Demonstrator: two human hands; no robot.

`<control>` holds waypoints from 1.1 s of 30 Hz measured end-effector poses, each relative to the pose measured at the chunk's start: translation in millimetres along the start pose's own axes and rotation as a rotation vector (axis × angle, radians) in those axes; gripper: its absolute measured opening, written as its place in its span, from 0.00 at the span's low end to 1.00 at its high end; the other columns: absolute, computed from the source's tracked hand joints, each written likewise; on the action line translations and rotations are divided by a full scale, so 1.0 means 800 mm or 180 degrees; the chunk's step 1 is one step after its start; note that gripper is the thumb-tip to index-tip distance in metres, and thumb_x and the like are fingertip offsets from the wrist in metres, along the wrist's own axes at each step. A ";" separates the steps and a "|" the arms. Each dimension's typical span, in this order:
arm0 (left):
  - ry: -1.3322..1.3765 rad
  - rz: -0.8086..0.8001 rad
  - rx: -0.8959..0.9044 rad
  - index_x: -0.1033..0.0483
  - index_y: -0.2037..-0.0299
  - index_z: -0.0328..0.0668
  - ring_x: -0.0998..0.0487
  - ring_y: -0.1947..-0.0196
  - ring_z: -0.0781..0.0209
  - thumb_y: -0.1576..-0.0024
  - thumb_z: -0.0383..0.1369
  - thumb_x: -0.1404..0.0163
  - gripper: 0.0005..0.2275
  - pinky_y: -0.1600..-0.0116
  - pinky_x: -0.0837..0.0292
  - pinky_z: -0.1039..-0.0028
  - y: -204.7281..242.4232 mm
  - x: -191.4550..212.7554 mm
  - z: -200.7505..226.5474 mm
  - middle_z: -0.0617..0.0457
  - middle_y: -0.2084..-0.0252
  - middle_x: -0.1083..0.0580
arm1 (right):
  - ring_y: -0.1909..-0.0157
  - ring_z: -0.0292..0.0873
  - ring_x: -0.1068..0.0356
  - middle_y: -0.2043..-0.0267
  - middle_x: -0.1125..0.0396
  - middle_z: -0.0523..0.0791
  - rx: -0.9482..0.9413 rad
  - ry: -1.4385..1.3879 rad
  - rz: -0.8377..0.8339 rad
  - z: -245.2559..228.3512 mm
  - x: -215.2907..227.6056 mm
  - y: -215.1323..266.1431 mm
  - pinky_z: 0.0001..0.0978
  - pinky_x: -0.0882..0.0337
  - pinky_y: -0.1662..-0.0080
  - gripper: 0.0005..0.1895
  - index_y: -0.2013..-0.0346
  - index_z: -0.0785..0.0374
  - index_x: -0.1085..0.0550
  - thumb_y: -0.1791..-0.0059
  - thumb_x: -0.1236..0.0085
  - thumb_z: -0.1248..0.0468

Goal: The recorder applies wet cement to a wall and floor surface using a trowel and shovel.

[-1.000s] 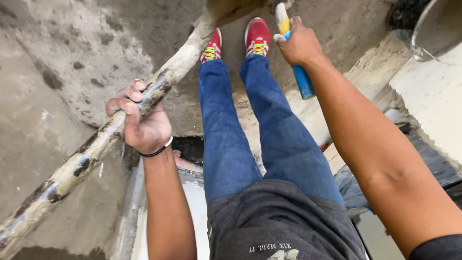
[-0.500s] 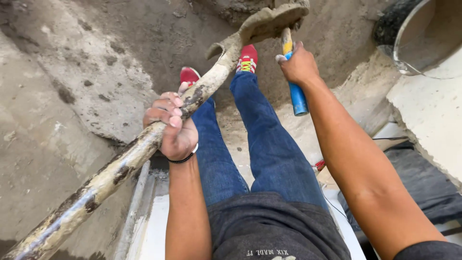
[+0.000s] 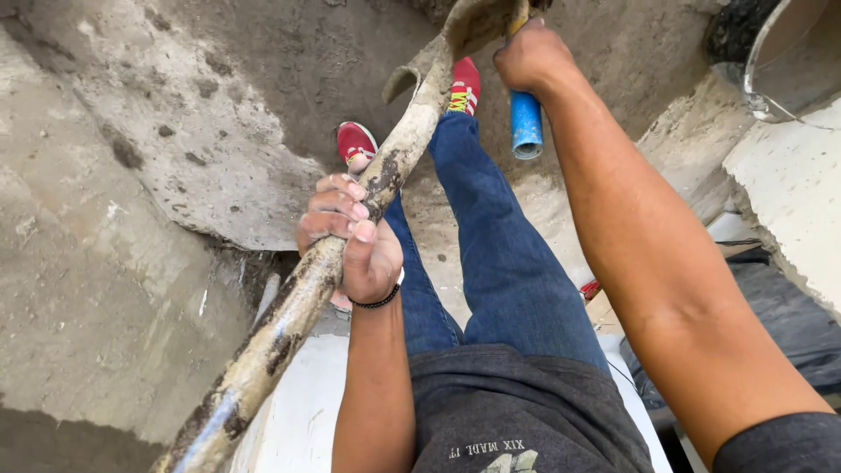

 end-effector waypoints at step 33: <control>-0.0525 -0.0145 -0.0327 0.35 0.67 0.43 0.31 0.54 0.56 0.44 0.28 0.45 0.09 0.38 0.30 0.52 0.044 -0.027 0.031 0.52 0.65 0.33 | 0.44 0.62 0.29 0.47 0.30 0.63 -0.0293 -0.0517 0.0015 0.017 -0.004 0.049 0.49 0.29 0.44 0.34 0.42 0.75 0.37 0.52 0.42 0.52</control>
Point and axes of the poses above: each hand's wrist, its own y-axis away from the middle knuckle, its own x-axis out of the back of the hand, z = x × y, the point moved 3 cm from there along -y, towards the middle knuckle
